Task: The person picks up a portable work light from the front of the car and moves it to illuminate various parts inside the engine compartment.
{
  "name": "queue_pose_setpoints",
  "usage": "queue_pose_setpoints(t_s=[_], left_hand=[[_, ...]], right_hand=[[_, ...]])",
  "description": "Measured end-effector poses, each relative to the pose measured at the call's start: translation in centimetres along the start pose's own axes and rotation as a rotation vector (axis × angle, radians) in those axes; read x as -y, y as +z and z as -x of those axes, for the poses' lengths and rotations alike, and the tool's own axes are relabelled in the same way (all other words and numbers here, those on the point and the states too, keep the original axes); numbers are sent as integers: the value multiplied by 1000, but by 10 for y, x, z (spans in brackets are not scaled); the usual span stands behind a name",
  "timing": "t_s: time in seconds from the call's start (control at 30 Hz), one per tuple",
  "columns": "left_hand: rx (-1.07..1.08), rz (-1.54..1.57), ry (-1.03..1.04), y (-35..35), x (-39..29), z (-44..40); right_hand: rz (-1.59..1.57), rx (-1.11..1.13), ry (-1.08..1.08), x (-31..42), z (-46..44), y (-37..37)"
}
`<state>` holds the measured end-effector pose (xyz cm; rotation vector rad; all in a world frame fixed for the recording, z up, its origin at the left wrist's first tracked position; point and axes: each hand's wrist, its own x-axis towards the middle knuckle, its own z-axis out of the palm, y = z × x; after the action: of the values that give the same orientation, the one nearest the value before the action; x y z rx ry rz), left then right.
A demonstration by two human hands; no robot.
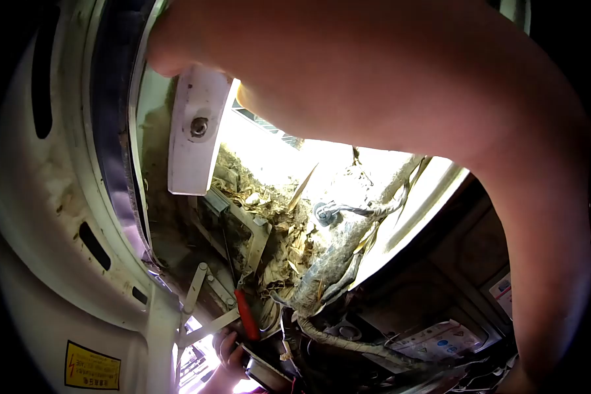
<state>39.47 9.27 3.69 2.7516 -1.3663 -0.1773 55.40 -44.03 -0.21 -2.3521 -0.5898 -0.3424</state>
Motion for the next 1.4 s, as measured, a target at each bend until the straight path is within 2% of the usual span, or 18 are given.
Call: queue_pose_setpoints(t_s=[0.7, 1.4], left_hand=[[16, -10, 5, -29, -3, 12], [23, 13, -7, -14, -4, 9]], right_hand=[[-63, 10, 218, 7, 49, -28], [-98, 10, 248, 14, 48, -26]])
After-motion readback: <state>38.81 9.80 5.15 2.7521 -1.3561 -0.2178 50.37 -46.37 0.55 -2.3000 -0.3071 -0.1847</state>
